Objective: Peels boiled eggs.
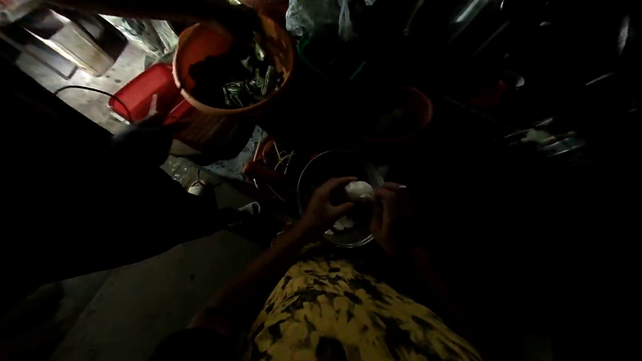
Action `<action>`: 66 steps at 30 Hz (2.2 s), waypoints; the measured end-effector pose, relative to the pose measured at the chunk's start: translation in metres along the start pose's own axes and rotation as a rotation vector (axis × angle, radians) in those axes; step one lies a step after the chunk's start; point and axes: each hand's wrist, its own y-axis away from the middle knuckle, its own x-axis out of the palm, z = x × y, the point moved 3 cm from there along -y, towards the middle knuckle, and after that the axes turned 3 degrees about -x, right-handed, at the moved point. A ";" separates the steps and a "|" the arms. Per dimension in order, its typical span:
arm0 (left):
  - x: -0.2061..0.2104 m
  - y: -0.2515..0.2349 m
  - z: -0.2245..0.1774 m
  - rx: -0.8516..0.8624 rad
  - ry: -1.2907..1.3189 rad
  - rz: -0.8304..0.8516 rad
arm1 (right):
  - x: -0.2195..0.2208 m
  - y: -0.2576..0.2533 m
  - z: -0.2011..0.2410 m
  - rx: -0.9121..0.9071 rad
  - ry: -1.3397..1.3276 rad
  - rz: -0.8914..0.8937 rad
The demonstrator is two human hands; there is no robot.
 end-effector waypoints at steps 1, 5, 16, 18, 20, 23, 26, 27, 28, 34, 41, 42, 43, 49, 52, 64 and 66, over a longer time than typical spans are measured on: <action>0.000 0.000 0.000 -0.017 0.050 0.002 | -0.001 0.000 0.000 0.003 0.004 0.002; -0.001 0.000 0.002 -0.066 0.175 -0.011 | -0.002 0.003 -0.001 -0.004 0.010 -0.007; -0.001 0.007 0.001 -0.142 0.301 0.018 | -0.007 0.014 -0.015 0.077 -0.111 0.031; -0.001 0.009 0.001 -0.179 0.269 0.010 | -0.011 0.011 -0.011 0.108 -0.161 0.026; 0.000 0.011 0.001 -0.183 0.250 -0.001 | -0.014 0.009 -0.006 0.173 -0.184 0.040; 0.000 0.012 0.001 -0.126 0.204 0.005 | -0.014 0.006 -0.002 0.326 -0.260 0.078; 0.000 0.013 0.003 -0.037 0.136 0.026 | -0.010 0.005 -0.001 0.602 -0.567 0.223; 0.001 0.013 0.001 -0.006 0.087 0.026 | -0.007 0.006 0.000 0.685 -0.714 0.244; 0.001 0.013 -0.001 0.024 0.041 0.019 | -0.005 0.007 0.000 0.746 -0.832 0.236; 0.003 0.011 -0.010 0.149 -0.094 -0.111 | 0.003 0.014 0.010 0.994 -1.127 0.018; 0.006 0.008 -0.011 0.407 -0.192 -0.183 | 0.003 0.012 0.022 0.989 -1.267 -0.104; 0.006 0.007 -0.012 0.435 -0.218 -0.193 | 0.003 0.012 0.022 0.984 -1.274 -0.110; 0.006 0.006 -0.014 0.459 -0.248 -0.205 | 0.003 0.012 0.021 0.975 -1.277 -0.120; 0.009 0.008 -0.019 0.583 -0.402 -0.228 | 0.004 0.013 0.019 0.887 -1.264 -0.175; 0.008 0.008 -0.018 0.680 -0.396 -0.208 | 0.004 0.014 0.019 0.863 -1.189 -0.235; 0.008 0.008 -0.024 0.808 -0.511 -0.227 | 0.005 0.020 0.022 0.866 -1.183 -0.334; 0.008 0.007 -0.025 0.794 -0.502 -0.215 | 0.005 0.020 0.021 0.869 -1.202 -0.334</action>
